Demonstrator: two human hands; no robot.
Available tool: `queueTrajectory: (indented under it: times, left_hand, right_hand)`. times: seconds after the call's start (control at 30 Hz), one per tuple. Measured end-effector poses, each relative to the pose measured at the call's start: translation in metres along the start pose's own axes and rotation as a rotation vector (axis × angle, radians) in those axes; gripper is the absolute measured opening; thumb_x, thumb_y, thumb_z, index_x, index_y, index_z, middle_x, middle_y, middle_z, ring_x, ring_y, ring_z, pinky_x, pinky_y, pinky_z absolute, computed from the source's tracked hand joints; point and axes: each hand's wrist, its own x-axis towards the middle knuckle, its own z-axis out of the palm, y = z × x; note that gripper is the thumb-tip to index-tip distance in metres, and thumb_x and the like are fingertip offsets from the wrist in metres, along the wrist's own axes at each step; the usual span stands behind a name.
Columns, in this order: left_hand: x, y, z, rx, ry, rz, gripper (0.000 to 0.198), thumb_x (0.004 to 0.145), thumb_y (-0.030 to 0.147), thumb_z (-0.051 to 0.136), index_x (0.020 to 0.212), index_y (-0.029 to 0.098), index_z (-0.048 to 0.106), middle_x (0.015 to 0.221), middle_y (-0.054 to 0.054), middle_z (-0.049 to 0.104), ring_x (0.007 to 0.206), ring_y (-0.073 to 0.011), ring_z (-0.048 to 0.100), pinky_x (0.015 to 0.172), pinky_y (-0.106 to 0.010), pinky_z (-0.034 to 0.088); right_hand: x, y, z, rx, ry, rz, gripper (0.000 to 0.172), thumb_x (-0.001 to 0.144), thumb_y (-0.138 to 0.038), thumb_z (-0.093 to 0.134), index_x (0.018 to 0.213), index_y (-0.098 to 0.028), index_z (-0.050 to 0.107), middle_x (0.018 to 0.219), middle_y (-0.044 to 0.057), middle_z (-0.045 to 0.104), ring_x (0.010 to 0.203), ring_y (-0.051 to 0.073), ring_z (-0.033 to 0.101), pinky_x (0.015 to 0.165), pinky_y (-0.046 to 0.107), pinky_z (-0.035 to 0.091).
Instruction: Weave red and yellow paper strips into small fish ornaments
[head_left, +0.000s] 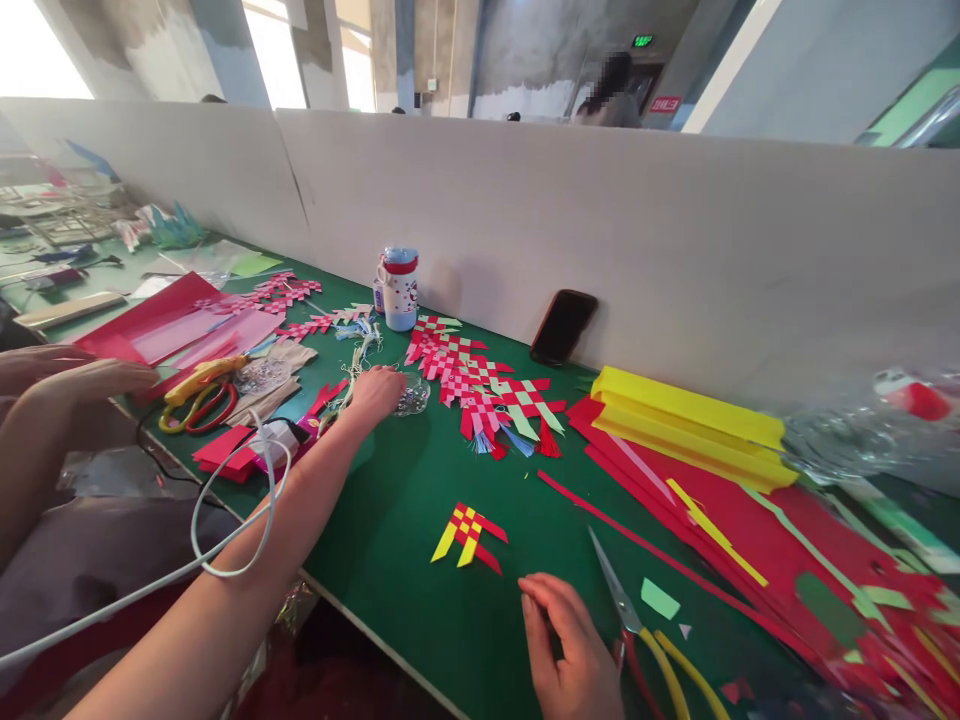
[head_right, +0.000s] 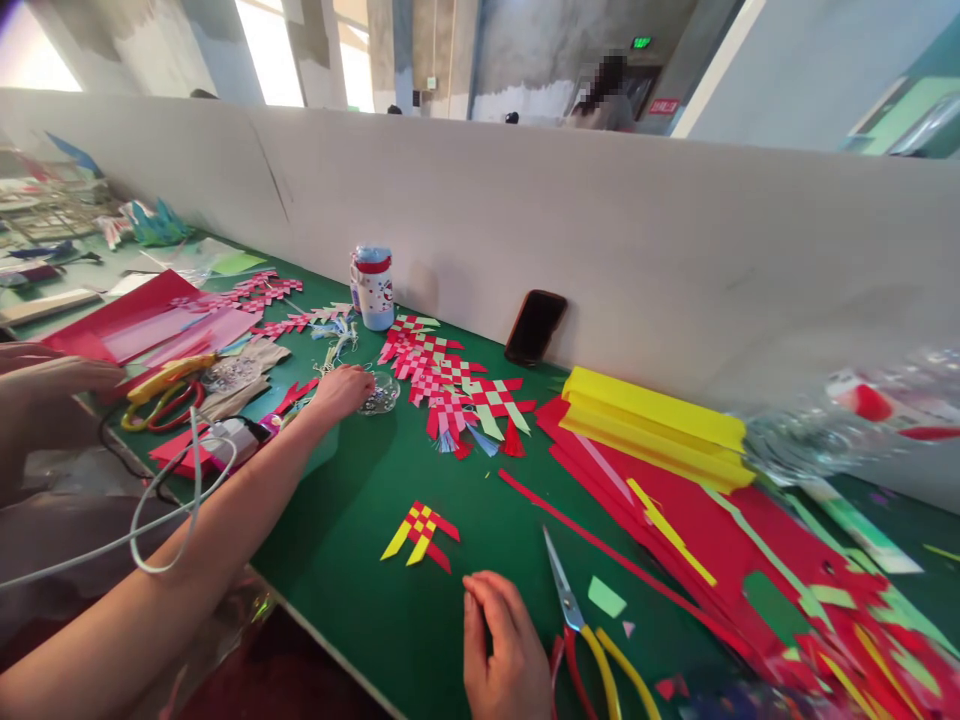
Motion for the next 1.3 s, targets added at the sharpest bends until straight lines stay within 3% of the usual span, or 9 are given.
queueTrajectory:
  times: [0.33, 0.77, 0.87, 0.97, 1.17, 1.3]
  left_hand:
    - [0.001, -0.008, 0.003, -0.254, -0.021, -0.040, 0.034, 0.094, 0.034, 0.058, 0.123, 0.017, 0.057, 0.124, -0.010, 0.059, 0.105, -0.0224, 0.061, 0.088, -0.043, 0.054]
    - [-0.009, -0.018, 0.003, -1.226, -0.054, -0.148, 0.035, 0.094, 0.035, 0.058, 0.123, 0.016, 0.056, 0.123, -0.010, 0.059, 0.103, -0.0225, 0.062, 0.086, -0.044, 0.054]
    - [-0.020, -0.011, 0.000, -1.424, -0.061, -0.135, 0.029, 0.092, 0.031, 0.061, 0.112, 0.012, 0.061, 0.102, -0.007, 0.064, 0.085, -0.0160, 0.063, 0.077, -0.034, 0.054]
    - [-0.038, 0.004, -0.002, -1.593, -0.091, -0.097, 0.021, 0.083, 0.026, 0.069, 0.097, 0.011, 0.065, 0.076, -0.001, 0.059, 0.065, -0.0084, 0.055, 0.067, -0.023, 0.049]
    - [-0.091, 0.046, 0.003, -1.772, -0.227, -0.049, 0.024, 0.075, 0.032, 0.076, 0.082, 0.013, 0.063, 0.068, 0.001, 0.055, 0.059, -0.0069, 0.051, 0.057, -0.019, 0.044]
    - [-0.119, 0.068, 0.016, -1.827, -0.253, -0.088, 0.028, 0.076, 0.036, 0.076, 0.087, 0.014, 0.064, 0.072, 0.001, 0.059, 0.060, -0.0055, 0.052, 0.058, -0.018, 0.046]
  right_hand:
    - [-0.002, 0.002, 0.000, 0.053, -0.028, 0.067, 0.019, 0.095, -0.031, 0.051, 0.098, -0.023, 0.068, 0.098, 0.009, 0.071, 0.087, 0.020, 0.071, 0.076, 0.030, 0.060]
    - [0.000, 0.002, 0.000, 0.054, -0.031, 0.065, 0.021, 0.095, -0.033, 0.050, 0.096, -0.023, 0.068, 0.096, 0.008, 0.073, 0.085, 0.020, 0.072, 0.075, 0.030, 0.060]
    - [0.002, 0.000, 0.000, 0.068, -0.040, 0.084, 0.021, 0.095, -0.034, 0.051, 0.096, -0.023, 0.069, 0.096, 0.008, 0.073, 0.086, 0.021, 0.072, 0.075, 0.030, 0.060]
    - [0.003, -0.003, -0.002, 0.088, -0.048, 0.112, 0.021, 0.095, -0.033, 0.051, 0.097, -0.023, 0.069, 0.096, 0.008, 0.072, 0.087, 0.020, 0.072, 0.076, 0.030, 0.060]
    - [0.004, -0.008, -0.005, 0.100, -0.047, 0.126, 0.018, 0.094, -0.028, 0.052, 0.096, -0.022, 0.069, 0.096, 0.008, 0.071, 0.087, 0.020, 0.070, 0.076, 0.032, 0.059]
    - [0.003, -0.014, -0.008, 0.117, -0.043, 0.106, 0.017, 0.094, -0.024, 0.052, 0.099, -0.022, 0.068, 0.097, 0.008, 0.070, 0.090, 0.020, 0.069, 0.080, 0.033, 0.059]
